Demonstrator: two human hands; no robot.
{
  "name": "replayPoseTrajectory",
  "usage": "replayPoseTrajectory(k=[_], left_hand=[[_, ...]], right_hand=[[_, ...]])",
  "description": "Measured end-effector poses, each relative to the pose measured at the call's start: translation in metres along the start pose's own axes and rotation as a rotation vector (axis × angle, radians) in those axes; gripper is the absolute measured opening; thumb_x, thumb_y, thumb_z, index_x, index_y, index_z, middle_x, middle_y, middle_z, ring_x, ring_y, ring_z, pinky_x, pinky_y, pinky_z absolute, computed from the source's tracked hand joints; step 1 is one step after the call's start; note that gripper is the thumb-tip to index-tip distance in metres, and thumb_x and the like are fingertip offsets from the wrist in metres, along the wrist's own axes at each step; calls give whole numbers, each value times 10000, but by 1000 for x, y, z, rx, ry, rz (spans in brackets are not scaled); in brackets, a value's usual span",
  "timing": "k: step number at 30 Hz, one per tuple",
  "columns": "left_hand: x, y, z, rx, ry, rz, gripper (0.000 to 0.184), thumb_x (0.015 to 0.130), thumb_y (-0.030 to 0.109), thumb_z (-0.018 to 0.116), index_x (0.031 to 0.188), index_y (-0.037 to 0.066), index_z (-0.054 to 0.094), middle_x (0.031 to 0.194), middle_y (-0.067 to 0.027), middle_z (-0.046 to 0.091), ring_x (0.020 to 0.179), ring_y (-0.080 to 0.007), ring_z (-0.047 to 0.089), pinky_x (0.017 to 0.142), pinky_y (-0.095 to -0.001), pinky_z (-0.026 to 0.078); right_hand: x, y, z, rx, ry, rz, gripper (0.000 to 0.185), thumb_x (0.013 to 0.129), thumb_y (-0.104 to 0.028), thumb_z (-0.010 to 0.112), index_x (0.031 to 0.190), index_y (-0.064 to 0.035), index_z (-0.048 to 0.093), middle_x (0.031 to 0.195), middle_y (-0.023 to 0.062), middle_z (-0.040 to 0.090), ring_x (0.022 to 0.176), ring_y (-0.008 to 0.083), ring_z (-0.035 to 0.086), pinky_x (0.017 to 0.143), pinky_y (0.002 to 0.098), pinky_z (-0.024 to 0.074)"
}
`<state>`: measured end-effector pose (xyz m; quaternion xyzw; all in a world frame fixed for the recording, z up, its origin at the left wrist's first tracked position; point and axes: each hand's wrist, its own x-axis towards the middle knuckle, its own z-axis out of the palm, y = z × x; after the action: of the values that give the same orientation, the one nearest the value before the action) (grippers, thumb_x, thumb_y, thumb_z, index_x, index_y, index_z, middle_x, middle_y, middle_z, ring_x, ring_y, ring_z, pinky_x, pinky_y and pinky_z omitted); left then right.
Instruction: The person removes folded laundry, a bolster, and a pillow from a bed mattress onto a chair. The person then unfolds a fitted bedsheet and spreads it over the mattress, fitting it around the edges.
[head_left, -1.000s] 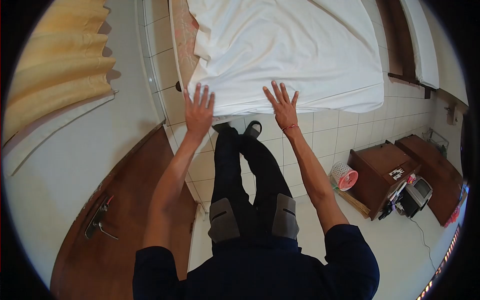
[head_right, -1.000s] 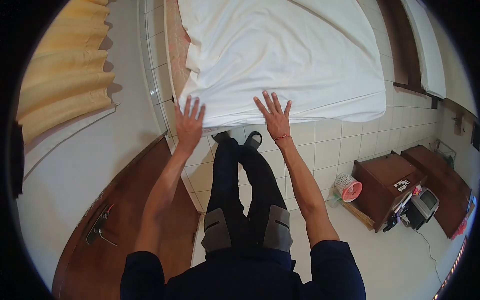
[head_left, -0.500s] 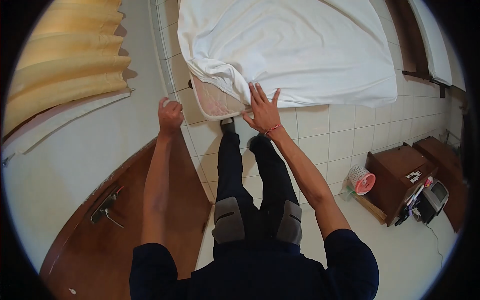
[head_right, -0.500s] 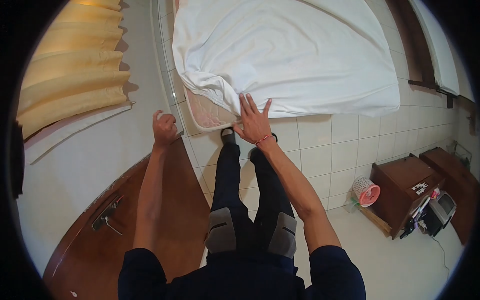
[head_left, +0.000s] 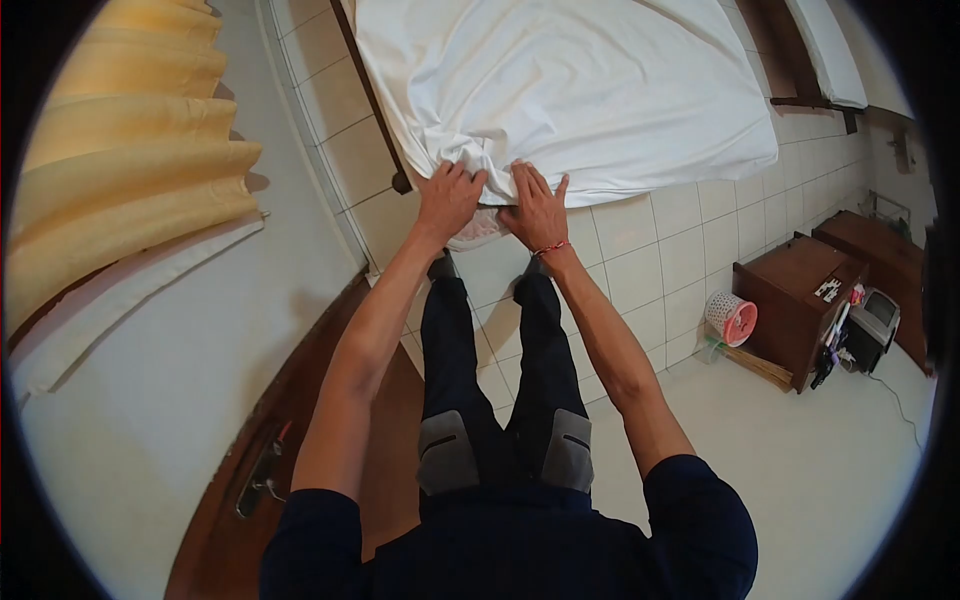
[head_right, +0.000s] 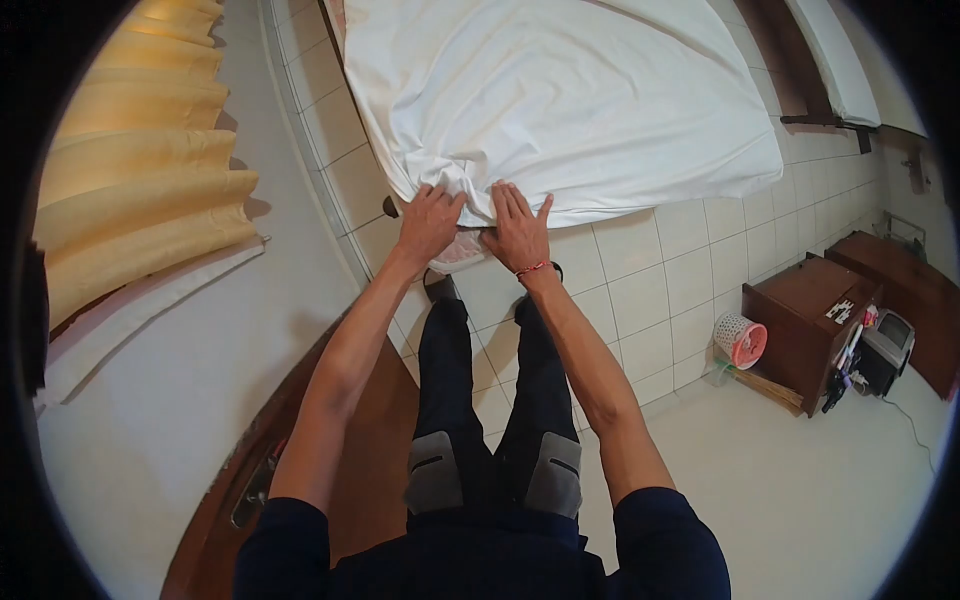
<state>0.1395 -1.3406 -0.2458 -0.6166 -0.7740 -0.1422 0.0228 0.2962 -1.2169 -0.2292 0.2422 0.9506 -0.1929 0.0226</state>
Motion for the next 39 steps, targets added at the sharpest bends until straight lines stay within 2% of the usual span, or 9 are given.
replayPoseTrajectory(k=[5, 6, 11, 17, 21, 27, 33, 35, 39], left_hand=[[-60, -1, -29, -18, 14, -74, 356, 840, 107, 607, 1183, 95, 705, 793, -20, 591, 673, -223, 618, 639, -330, 494], [-69, -1, -35, -16, -47, -136, 491, 821, 55, 613, 1307, 113, 656, 911, -70, 594, 705, -255, 614, 602, -350, 528], [-80, 8, -43, 1, -136, -295, 619, 755, -15, 636, 1353, 146, 628, 1188, -167, 540, 809, -313, 581, 551, -363, 582], [-81, 1, -34, -47, -127, -67, 581, 734, 116, 771, 1305, 138, 670, 1286, -121, 589, 948, -262, 601, 672, -353, 598], [-83, 6, -41, -156, -191, 149, 571, 693, 253, 845, 1233, 125, 709, 1369, -91, 593, 930, -230, 600, 702, -313, 597], [-107, -24, -31, 26, -197, 169, 358, 812, 100, 694, 1167, 92, 737, 1506, -112, 509, 1044, -280, 620, 714, -315, 613], [-133, -32, -17, -99, -245, 96, 524, 838, -41, 581, 1319, 141, 680, 1635, -150, 348, 1378, -467, 460, 1036, -455, 531], [-138, -32, -11, -205, -218, 112, 639, 848, -67, 570, 1428, 199, 602, 1670, -154, 269, 1480, -498, 307, 1149, -571, 399], [-157, -28, 3, -237, -177, 180, 784, 788, -143, 555, 1463, 256, 566, 1673, -189, 236, 1506, -494, 255, 1130, -655, 377]], right_hand=[[9, -12, 28, -136, 201, -8, 647, 929, -100, 538, 1557, -121, 385, 1632, 97, 359, 1516, 294, 322, 1100, 784, 246], [9, -14, 30, -60, 254, -45, 636, 935, -62, 502, 1559, -132, 393, 1643, 103, 340, 1526, 311, 302, 1107, 775, 251], [-19, -19, 31, -162, 157, -49, 583, 914, -36, 529, 1483, -162, 521, 1644, 126, 334, 1524, 365, 291, 1123, 733, 288], [-38, -10, 19, -40, 228, 32, 535, 896, -15, 552, 1410, -155, 599, 1633, 135, 354, 1485, 405, 356, 1037, 712, 422], [-33, -9, 20, -129, 223, -30, 513, 884, -35, 576, 1379, -161, 624, 1635, 104, 355, 1500, 343, 347, 1060, 783, 321], [-56, -12, 32, -122, 121, -117, 640, 862, -19, 587, 1467, -226, 540, 1659, 16, 319, 1531, 279, 290, 1076, 840, 207], [-82, -25, 73, -66, 58, -17, 851, 869, 13, 567, 1580, -399, 343, 1710, 8, 183, 1565, 290, 195, 1046, 879, 155], [-82, -32, 79, 45, 217, 98, 837, 878, 7, 557, 1576, -410, 353, 1713, 64, 166, 1574, 325, 158, 1053, 877, 120], [-96, -31, 97, -93, 142, 91, 806, 888, 6, 543, 1560, -413, 391, 1714, 100, 149, 1579, 348, 123, 1050, 878, 88]])
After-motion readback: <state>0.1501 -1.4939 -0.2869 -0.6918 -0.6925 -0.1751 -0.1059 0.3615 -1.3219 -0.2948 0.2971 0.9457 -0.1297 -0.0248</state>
